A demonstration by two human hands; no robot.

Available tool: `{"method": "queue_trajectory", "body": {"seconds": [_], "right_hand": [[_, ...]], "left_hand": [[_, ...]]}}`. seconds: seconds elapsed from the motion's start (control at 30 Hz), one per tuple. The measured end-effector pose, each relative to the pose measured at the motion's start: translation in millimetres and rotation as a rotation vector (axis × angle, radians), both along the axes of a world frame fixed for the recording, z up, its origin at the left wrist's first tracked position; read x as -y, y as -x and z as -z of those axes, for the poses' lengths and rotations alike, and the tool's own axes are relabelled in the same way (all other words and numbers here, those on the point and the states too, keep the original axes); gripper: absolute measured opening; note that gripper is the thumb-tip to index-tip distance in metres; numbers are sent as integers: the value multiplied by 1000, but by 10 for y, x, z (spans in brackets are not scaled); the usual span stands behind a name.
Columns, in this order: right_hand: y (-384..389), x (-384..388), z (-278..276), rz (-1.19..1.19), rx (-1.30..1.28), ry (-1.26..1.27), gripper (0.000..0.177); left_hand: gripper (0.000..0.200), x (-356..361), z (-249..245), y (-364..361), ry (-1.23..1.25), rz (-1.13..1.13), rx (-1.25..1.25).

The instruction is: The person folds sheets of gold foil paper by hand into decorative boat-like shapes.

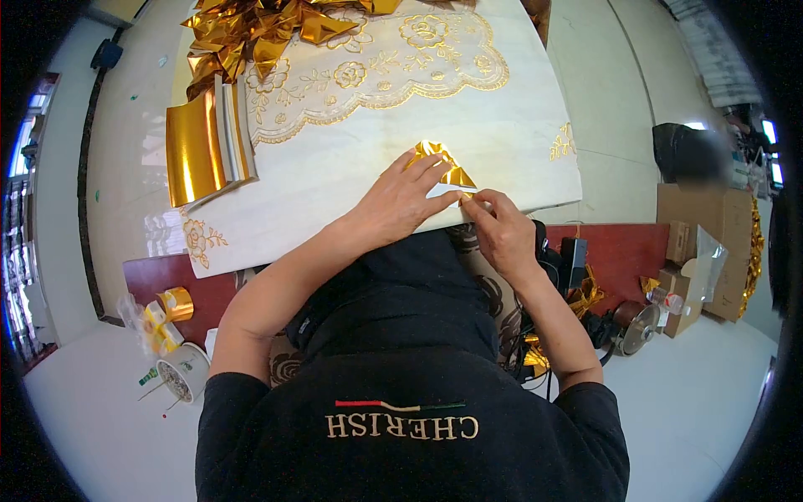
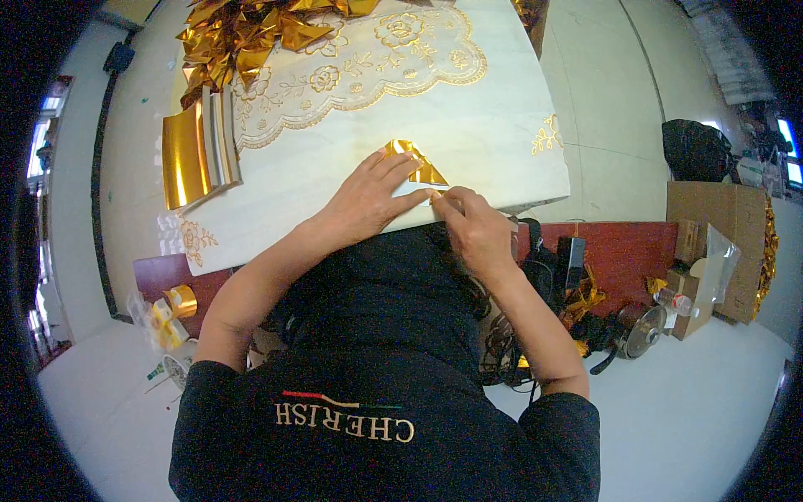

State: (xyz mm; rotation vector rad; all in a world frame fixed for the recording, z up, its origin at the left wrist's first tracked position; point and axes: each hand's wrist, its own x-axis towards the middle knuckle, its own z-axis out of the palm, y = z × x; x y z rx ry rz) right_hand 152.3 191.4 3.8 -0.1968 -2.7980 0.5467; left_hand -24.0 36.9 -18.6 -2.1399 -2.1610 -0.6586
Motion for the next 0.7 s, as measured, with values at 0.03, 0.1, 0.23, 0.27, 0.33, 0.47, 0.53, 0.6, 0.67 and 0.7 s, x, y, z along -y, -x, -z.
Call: {"method": "queue_trajectory", "body": {"seconds": [0.03, 0.1, 0.23, 0.27, 0.33, 0.47, 0.53, 0.6, 0.67, 0.7], "right_hand": [[7, 4, -7, -15, -4, -6, 37], [-1, 44, 11, -86, -35, 8, 39], [-37, 9, 54, -129, -41, -9, 42], [-42, -5, 37, -122, -19, -4, 42], [-60, -59, -27, -106, 28, 3, 44], [-100, -135, -47, -11, 44, 76, 46], [-69, -161, -20, 63, 45, -2, 46], [-69, -129, 16, 18, 23, -9, 45], [-58, -60, 12, -19, 26, -21, 44], [-29, -10, -23, -32, 38, -33, 43]], "left_hand": [[34, 2, -2, 0, 0, -2, 15], [34, 8, -10, -3, -2, -5, 44], [33, 15, -8, -4, -4, -3, 44], [33, 11, -11, -7, -8, -4, 35], [33, 7, -13, -14, -4, -5, 32], [33, 9, -37, -14, 1, -2, 20], [33, -1, -46, -13, -6, 3, 14], [33, 10, -56, -9, -3, -1, 22], [33, 21, -36, -14, 14, -11, 14], [32, 10, -23, -11, 19, -14, 9]]}}
